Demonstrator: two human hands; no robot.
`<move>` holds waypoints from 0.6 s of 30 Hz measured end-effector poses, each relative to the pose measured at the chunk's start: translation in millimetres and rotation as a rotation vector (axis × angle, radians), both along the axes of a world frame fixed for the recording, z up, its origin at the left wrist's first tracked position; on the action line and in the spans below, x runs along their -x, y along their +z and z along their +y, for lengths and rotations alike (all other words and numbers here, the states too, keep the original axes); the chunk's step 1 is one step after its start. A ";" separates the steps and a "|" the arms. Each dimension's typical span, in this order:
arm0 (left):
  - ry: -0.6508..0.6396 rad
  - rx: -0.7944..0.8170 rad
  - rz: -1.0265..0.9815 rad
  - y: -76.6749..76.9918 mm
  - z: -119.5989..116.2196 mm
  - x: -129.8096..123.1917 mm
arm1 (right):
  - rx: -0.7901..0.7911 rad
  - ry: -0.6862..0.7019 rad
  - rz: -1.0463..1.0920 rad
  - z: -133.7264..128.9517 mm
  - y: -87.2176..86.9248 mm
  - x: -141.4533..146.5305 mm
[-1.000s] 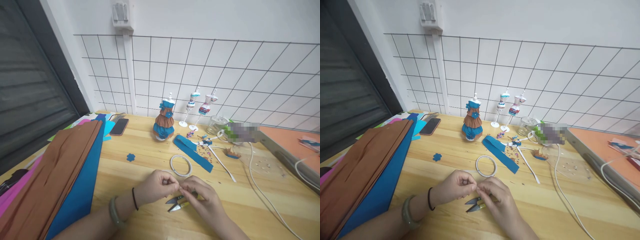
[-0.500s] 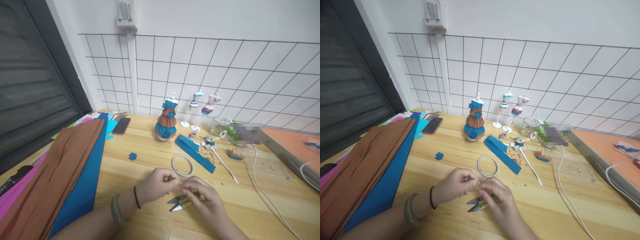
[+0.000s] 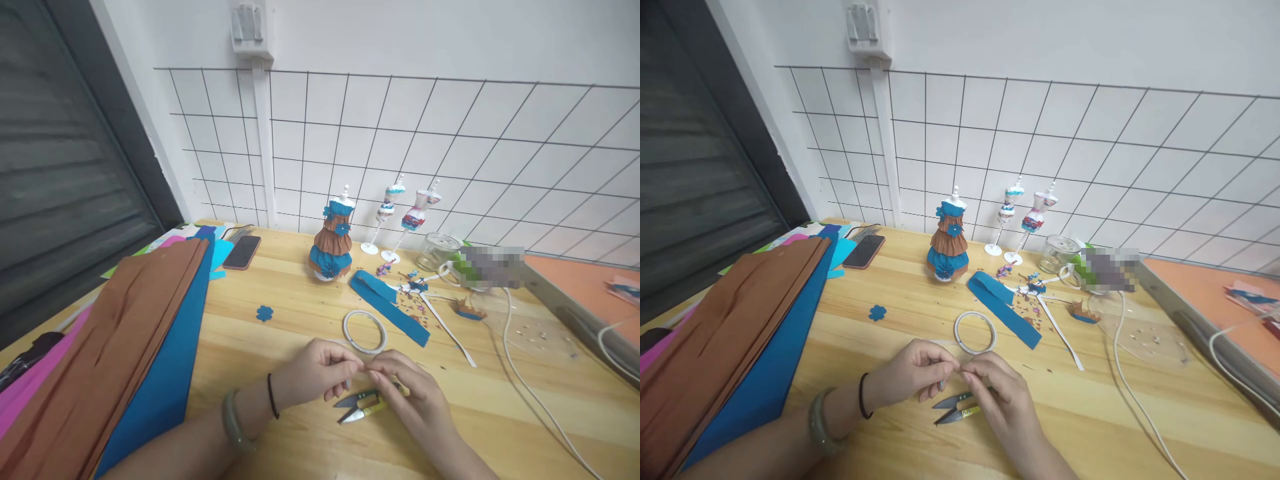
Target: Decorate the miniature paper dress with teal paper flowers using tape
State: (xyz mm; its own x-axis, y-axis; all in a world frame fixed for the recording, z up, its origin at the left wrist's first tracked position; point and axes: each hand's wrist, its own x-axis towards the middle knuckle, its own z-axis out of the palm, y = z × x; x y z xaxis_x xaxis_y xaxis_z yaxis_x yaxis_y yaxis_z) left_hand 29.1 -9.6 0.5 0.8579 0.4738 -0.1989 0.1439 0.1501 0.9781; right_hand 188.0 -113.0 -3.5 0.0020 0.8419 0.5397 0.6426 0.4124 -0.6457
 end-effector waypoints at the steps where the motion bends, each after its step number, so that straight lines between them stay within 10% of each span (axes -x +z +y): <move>1: 0.004 0.019 -0.018 -1.5 0.6 0.0 | -0.008 -0.001 -0.005 -0.2 1.3 0.3; 18: -0.012 -0.064 0.044 7.8 -1.8 0.9 | -0.034 -0.028 -0.050 -0.1 3.4 2.1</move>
